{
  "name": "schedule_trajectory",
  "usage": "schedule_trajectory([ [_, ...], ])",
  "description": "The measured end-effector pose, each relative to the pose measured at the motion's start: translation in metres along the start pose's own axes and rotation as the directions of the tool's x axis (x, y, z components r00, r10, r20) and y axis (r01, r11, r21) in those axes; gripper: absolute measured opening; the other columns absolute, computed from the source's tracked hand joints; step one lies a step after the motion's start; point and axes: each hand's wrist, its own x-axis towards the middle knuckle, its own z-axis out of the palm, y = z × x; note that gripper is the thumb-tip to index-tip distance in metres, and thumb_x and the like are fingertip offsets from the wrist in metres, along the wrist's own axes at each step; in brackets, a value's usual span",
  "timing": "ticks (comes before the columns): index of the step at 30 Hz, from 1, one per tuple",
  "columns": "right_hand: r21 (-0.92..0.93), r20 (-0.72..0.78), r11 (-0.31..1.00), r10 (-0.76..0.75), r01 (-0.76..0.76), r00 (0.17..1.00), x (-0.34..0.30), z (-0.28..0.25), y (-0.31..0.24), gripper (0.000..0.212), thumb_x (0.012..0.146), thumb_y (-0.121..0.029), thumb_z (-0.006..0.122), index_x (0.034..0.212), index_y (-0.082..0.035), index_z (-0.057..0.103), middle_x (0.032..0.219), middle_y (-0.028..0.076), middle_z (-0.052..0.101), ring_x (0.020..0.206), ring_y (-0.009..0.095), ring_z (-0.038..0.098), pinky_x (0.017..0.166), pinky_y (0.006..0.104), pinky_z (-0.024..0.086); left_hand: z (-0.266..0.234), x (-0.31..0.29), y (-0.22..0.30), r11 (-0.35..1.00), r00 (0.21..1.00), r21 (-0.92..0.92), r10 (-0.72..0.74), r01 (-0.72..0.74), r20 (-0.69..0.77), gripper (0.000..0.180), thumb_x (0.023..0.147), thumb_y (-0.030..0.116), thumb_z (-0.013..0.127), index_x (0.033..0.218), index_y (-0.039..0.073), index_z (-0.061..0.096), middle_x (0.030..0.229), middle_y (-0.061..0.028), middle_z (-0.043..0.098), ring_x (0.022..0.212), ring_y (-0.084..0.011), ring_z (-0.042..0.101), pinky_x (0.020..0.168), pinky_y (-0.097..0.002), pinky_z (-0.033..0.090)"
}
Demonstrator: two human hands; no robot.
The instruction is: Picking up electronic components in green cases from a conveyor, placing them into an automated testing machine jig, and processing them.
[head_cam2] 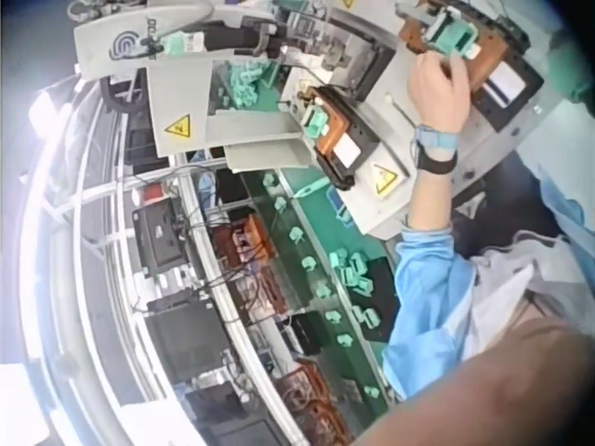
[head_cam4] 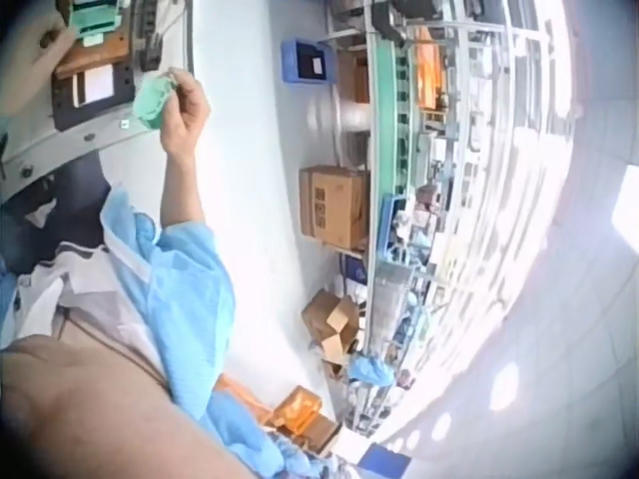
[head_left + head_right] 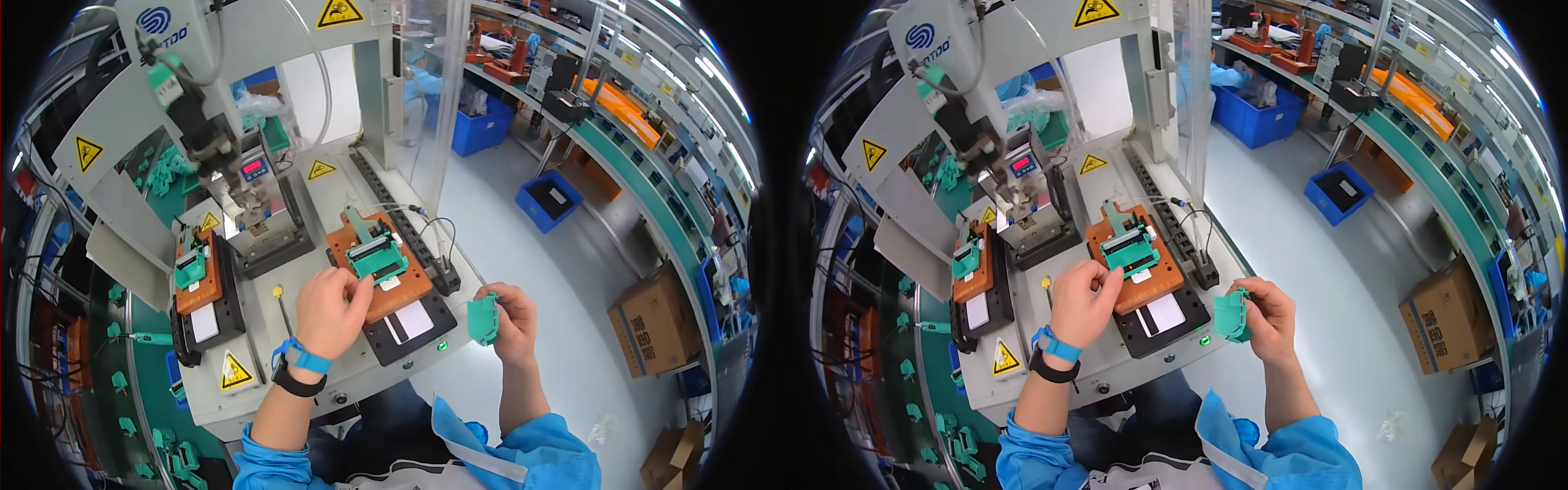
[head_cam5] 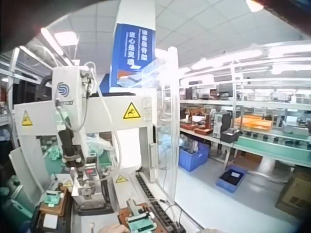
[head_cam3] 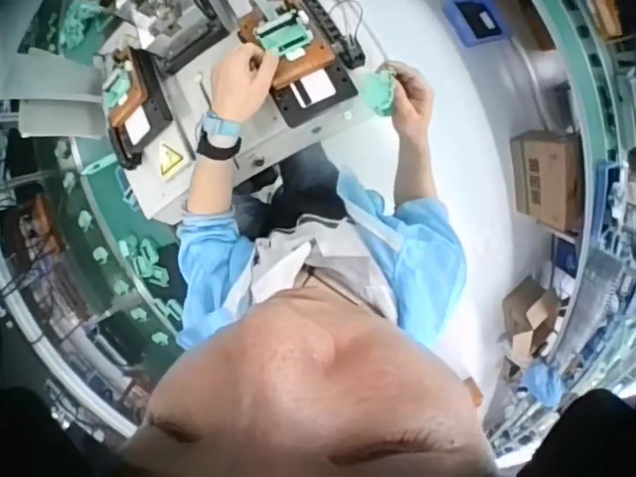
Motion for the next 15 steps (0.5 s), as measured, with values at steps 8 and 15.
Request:
schedule_trajectory([
  [8,-0.070,0.178,0.906,-0.401,0.418,0.899,0.067,0.044,-0.046,0.024,0.088,0.001,0.055,0.111,0.007,0.059,0.098,0.012,0.061,0.086,0.017,0.058,0.076,0.0286,0.047,-0.012,0.009,0.002,0.990,0.999,-0.142,-0.007,0.012,0.031,0.026,0.078,0.014,0.063,0.062,-0.004,0.054,0.050,-0.0152,0.049,0.043,-0.0258,0.047,0.045,-0.0353,0.036],
  [15,-0.382,0.506,0.887,-0.034,0.259,0.862,0.144,0.100,-0.012,0.022,0.086,-0.003,0.060,0.107,0.002,0.065,0.099,0.012,0.065,0.088,0.022,0.060,0.081,0.0331,0.047,-0.100,-0.075,0.001,0.958,0.960,-0.287,0.104,-0.026,0.261,0.016,0.080,0.009,0.059,0.069,0.001,0.052,0.068,-0.0136,0.052,0.063,-0.0316,0.050,0.057,-0.0364,0.038],
])
